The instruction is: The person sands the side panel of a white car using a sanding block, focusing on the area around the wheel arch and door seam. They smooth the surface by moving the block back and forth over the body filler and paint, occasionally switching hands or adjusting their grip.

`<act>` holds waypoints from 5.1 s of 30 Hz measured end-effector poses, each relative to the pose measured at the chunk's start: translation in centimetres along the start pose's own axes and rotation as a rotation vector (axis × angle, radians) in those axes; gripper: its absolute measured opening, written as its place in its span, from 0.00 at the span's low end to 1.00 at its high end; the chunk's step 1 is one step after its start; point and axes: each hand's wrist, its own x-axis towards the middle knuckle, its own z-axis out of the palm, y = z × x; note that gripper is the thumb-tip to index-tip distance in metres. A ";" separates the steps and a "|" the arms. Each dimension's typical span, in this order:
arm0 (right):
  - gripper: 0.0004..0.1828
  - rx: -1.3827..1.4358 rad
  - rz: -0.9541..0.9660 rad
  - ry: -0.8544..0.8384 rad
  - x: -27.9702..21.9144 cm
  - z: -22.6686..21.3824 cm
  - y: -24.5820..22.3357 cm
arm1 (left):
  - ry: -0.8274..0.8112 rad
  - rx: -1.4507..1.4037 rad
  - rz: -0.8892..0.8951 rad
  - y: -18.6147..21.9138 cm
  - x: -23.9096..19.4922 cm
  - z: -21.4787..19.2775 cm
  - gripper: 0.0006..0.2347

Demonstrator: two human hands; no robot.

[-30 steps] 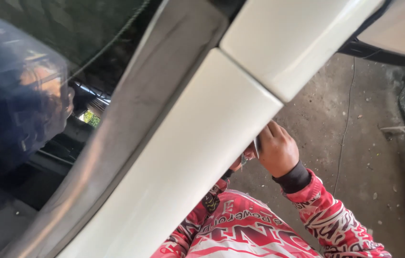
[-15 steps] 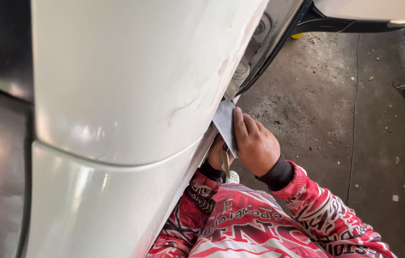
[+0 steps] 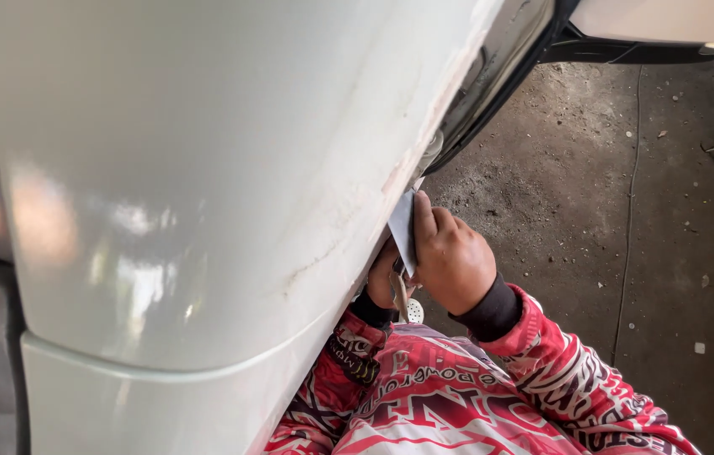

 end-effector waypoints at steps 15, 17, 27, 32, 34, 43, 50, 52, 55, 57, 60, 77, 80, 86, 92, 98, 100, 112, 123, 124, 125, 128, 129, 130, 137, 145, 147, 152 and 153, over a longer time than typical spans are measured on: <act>0.36 0.076 -0.087 0.157 -2.0 0.5 0.2 | 0.121 0.179 0.004 -0.2 -0.2 -0.7 0.15; 0.37 0.066 -0.082 0.140 -1.6 0.3 0.2 | 0.188 0.184 -0.004 0.0 0.0 0.1 0.16; 0.34 0.159 0.024 -0.011 0.5 -1.9 0.3 | 0.071 0.263 -0.017 1.8 0.5 8.3 0.24; 0.21 0.332 0.026 -0.001 1.4 -2.0 2.2 | -0.078 0.424 0.049 2.6 1.0 10.5 0.28; 0.16 0.382 0.035 -0.026 0.8 -2.0 2.3 | -0.109 0.539 0.090 2.7 0.6 11.3 0.28; 0.36 0.259 -0.116 0.140 -3.3 0.0 1.7 | 0.016 0.526 0.080 1.4 -1.5 9.6 0.30; 0.36 0.204 -0.055 0.124 -2.3 0.7 1.1 | 0.135 0.510 0.060 1.2 -0.7 7.4 0.27; 0.35 0.177 -0.036 0.113 -2.1 0.9 0.7 | 0.158 0.513 0.052 1.0 -0.7 5.9 0.27; 0.34 0.062 -0.052 0.114 -1.9 1.4 0.3 | 0.117 0.392 0.049 0.7 -0.6 2.8 0.24; 0.34 -0.060 -0.105 0.120 -1.9 1.7 0.0 | 0.211 0.368 0.010 0.8 -0.8 1.8 0.20; 0.34 -0.161 -0.117 0.095 -1.5 1.8 0.1 | 0.145 0.447 0.031 0.6 -0.9 1.1 0.18; 0.34 0.116 0.082 -0.145 0.1 -1.7 0.0 | 0.040 0.314 0.060 2.2 0.0 9.3 0.23; 0.35 0.156 -0.031 0.004 -1.8 -0.8 0.5 | 0.070 0.359 0.087 1.2 -0.7 7.3 0.24; 0.36 0.159 -0.052 0.093 -2.7 0.1 0.5 | 0.149 0.457 0.103 0.3 -1.2 4.9 0.25; 0.37 0.144 -0.032 0.070 -0.9 0.0 0.6 | 0.165 0.424 0.058 1.5 -0.2 6.4 0.26; 0.14 0.385 0.112 -0.190 -0.2 -2.8 4.9 | 0.060 0.883 0.165 1.3 -1.6 6.8 0.20; 0.11 0.431 0.197 -0.357 -1.4 -3.8 7.2 | 0.113 1.234 0.246 2.1 -2.1 8.7 0.15; 0.10 0.625 0.211 -0.297 -10.9 1.7 15.0 | 0.303 2.398 0.248 1.6 2.0 15.3 0.39; 0.13 0.843 0.329 -0.239 -15.8 7.3 20.5 | 0.433 2.521 -0.371 0.2 -1.8 18.5 0.30; 0.13 0.853 0.317 -0.237 -15.3 6.9 20.1 | 0.445 2.532 -0.367 -0.7 -3.2 17.1 0.30; 0.13 0.923 0.277 -0.244 -14.7 6.5 19.7 | 0.329 2.340 -0.241 -1.6 -4.5 15.8 0.29; 0.14 1.071 0.108 -0.436 -13.1 5.3 17.7 | 0.167 1.980 -0.184 -3.3 -8.0 13.5 0.23; 0.14 1.126 -0.057 -0.608 -12.0 4.9 16.9 | 0.129 1.821 -0.201 -3.3 -8.8 12.9 0.20; 0.14 1.132 -0.054 -0.605 -11.1 5.3 16.1 | 0.127 1.825 -0.208 -3.1 -9.6 12.4 0.20; 0.24 0.998 0.116 0.056 -2.8 10.1 10.0 | 0.385 1.938 -0.316 -0.7 -15.0 10.7 0.21; 0.46 0.956 -0.090 0.891 2.7 22.1 1.1 | 0.395 2.062 -0.501 0.7 -21.2 6.7 0.19; 0.42 1.523 0.455 0.504 0.9 35.6 4.6 | 0.513 2.056 -0.623 1.9 -23.1 5.4 0.22; 0.42 1.965 0.949 0.369 4.6 42.3 8.8 | 0.498 2.094 -0.620 3.2 -26.1 1.6 0.20; 0.39 2.083 0.559 0.752 7.3 45.8 10.5 | 0.502 2.098 -0.599 3.2 -26.7 1.0 0.19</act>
